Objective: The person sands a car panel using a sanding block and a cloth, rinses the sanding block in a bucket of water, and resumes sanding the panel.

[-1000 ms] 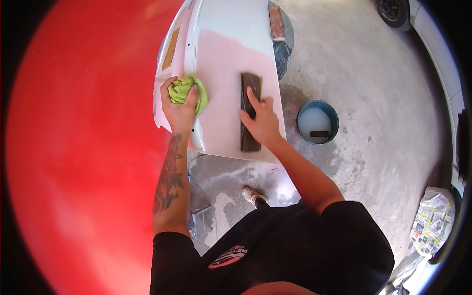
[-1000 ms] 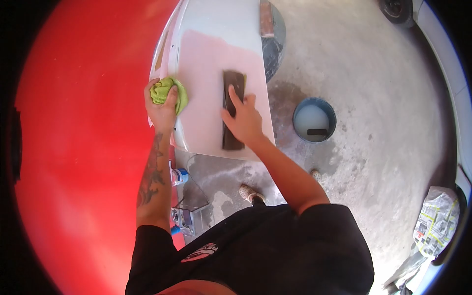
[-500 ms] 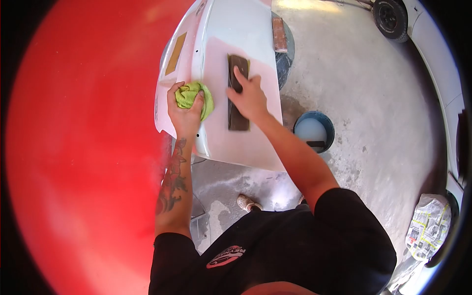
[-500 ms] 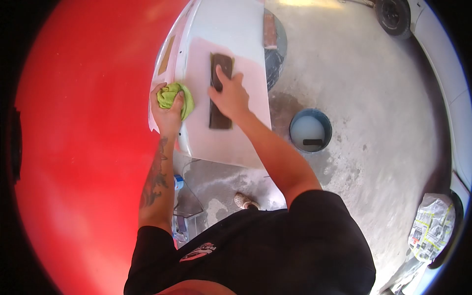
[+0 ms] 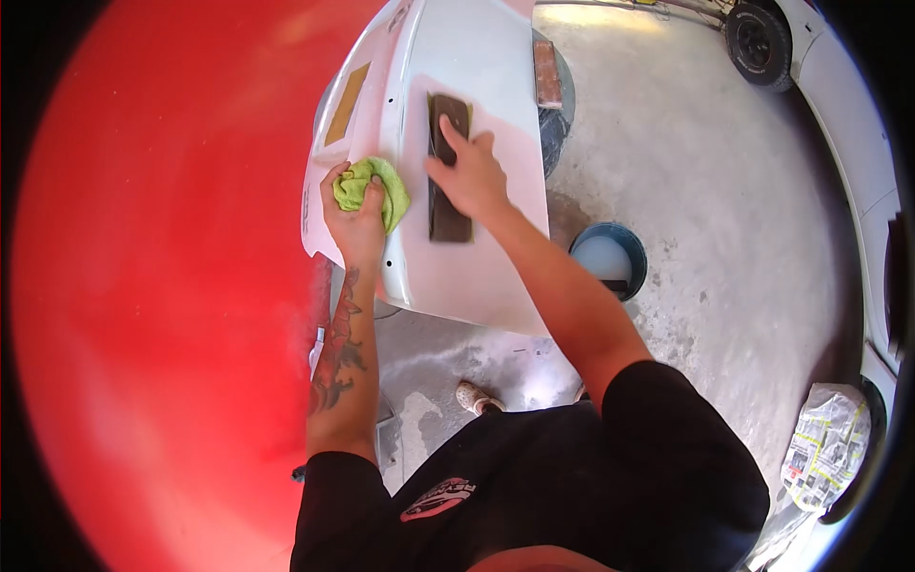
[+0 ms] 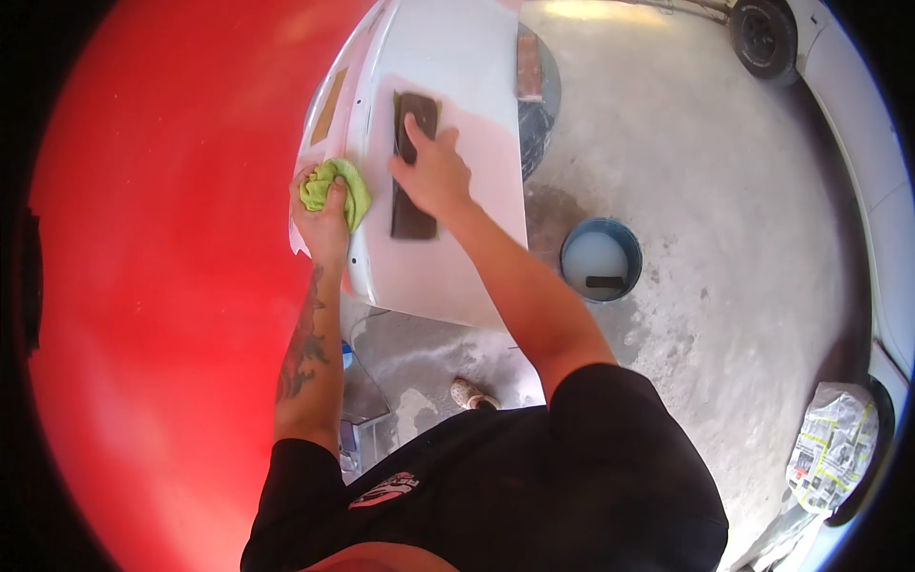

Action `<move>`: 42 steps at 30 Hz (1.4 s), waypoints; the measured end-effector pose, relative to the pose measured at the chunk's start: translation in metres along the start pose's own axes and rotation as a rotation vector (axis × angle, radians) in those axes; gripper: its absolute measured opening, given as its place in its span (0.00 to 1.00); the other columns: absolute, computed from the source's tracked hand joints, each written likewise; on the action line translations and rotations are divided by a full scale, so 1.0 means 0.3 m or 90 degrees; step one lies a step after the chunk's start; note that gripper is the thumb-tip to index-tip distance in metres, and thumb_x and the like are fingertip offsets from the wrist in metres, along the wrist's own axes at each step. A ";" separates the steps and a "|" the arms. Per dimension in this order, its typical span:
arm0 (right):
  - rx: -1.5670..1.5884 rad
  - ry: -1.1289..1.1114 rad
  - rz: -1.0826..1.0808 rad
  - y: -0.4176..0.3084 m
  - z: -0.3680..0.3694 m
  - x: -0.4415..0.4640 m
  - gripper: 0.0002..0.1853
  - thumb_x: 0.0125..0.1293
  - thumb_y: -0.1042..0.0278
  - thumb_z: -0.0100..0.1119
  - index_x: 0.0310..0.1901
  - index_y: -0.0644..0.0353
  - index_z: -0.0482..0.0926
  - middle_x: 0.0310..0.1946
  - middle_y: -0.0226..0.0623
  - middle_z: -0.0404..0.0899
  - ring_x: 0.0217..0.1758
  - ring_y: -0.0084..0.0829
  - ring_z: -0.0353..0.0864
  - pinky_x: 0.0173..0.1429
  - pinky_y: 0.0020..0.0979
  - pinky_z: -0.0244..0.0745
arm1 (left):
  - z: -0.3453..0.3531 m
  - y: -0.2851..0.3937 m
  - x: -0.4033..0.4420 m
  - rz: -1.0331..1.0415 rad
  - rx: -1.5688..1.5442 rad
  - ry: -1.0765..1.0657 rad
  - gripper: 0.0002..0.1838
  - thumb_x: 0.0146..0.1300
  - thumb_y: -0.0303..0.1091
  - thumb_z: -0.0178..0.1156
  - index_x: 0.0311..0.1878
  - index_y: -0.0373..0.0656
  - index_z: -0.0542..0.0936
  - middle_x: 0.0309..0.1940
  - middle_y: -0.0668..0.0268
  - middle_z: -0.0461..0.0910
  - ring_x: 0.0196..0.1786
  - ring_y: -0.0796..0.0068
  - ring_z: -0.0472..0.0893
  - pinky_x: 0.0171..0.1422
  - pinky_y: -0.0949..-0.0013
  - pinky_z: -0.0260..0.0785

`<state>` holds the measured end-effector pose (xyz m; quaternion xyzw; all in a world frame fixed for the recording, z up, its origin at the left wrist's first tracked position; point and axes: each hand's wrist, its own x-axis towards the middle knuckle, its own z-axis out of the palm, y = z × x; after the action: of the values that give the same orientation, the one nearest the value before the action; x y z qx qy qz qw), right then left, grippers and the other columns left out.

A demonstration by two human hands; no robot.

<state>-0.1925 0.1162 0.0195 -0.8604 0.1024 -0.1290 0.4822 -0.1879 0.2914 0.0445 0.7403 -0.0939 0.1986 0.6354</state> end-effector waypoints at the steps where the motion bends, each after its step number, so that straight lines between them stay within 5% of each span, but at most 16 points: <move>1: -0.014 -0.006 -0.010 0.056 0.012 -0.137 0.42 0.63 0.46 0.64 0.78 0.44 0.66 0.57 0.55 0.67 0.52 0.56 0.83 0.55 0.50 0.81 | 0.000 0.003 -0.006 -0.005 -0.003 0.001 0.23 0.68 0.28 0.68 0.62 0.35 0.74 0.54 0.59 0.80 0.55 0.70 0.80 0.62 0.68 0.74; 5: -0.025 -0.021 -0.025 0.093 0.010 -0.296 0.42 0.62 0.47 0.65 0.79 0.42 0.66 0.54 0.53 0.67 0.48 0.56 0.83 0.53 0.50 0.81 | 0.002 0.012 -0.003 -0.011 0.020 0.009 0.22 0.66 0.25 0.68 0.62 0.39 0.74 0.50 0.60 0.80 0.51 0.72 0.81 0.59 0.69 0.75; 11: -0.022 0.007 0.023 -0.135 -0.020 0.263 0.42 0.63 0.42 0.62 0.79 0.40 0.66 0.59 0.55 0.70 0.54 0.56 0.84 0.61 0.49 0.78 | -0.003 -0.025 0.006 0.005 -0.027 0.010 0.22 0.66 0.26 0.68 0.62 0.39 0.74 0.50 0.60 0.80 0.51 0.72 0.81 0.59 0.69 0.75; 18: 0.012 0.014 -0.042 0.196 0.064 -0.449 0.43 0.66 0.49 0.65 0.82 0.43 0.59 0.57 0.59 0.64 0.50 0.58 0.80 0.55 0.50 0.79 | -0.006 -0.020 0.004 -0.012 -0.008 0.011 0.22 0.66 0.24 0.68 0.61 0.37 0.74 0.51 0.60 0.80 0.51 0.72 0.81 0.59 0.69 0.75; 21: 0.033 -0.059 0.034 0.183 0.041 -0.501 0.45 0.66 0.49 0.66 0.82 0.44 0.57 0.56 0.62 0.63 0.51 0.59 0.78 0.55 0.49 0.80 | -0.002 -0.036 0.008 0.005 -0.013 0.019 0.22 0.66 0.23 0.67 0.62 0.36 0.74 0.52 0.59 0.80 0.52 0.72 0.81 0.59 0.69 0.76; 27: 0.005 0.036 0.056 -0.114 0.026 0.091 0.39 0.68 0.47 0.60 0.79 0.43 0.64 0.60 0.60 0.67 0.50 0.59 0.83 0.55 0.52 0.80 | -0.005 -0.060 0.008 0.025 -0.044 0.022 0.21 0.66 0.21 0.66 0.62 0.36 0.74 0.53 0.59 0.80 0.53 0.71 0.81 0.60 0.68 0.76; 34: -0.025 0.044 -0.048 0.227 0.113 -0.630 0.41 0.68 0.48 0.63 0.81 0.40 0.61 0.60 0.60 0.64 0.50 0.57 0.81 0.56 0.50 0.80 | -0.002 -0.035 0.005 0.028 0.015 0.034 0.22 0.65 0.26 0.69 0.60 0.36 0.75 0.52 0.59 0.80 0.52 0.72 0.81 0.59 0.67 0.75; 37: -0.033 -0.005 0.020 0.186 0.102 -0.638 0.41 0.68 0.48 0.62 0.82 0.39 0.60 0.59 0.61 0.64 0.50 0.57 0.81 0.56 0.50 0.79 | -0.011 -0.052 0.008 0.023 0.009 0.037 0.22 0.64 0.26 0.70 0.60 0.36 0.75 0.51 0.60 0.81 0.52 0.72 0.81 0.58 0.67 0.76; 42: -0.058 0.106 0.014 -0.124 0.096 -0.145 0.34 0.71 0.48 0.57 0.76 0.44 0.68 0.54 0.55 0.68 0.43 0.56 0.84 0.49 0.51 0.80 | -0.010 -0.065 0.014 0.036 -0.034 0.031 0.22 0.64 0.27 0.71 0.59 0.36 0.76 0.50 0.59 0.83 0.51 0.72 0.82 0.57 0.67 0.77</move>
<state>-0.2225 0.1716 0.0316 -0.8664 0.1571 -0.1903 0.4341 -0.1770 0.2983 0.0291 0.7151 -0.1045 0.2324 0.6510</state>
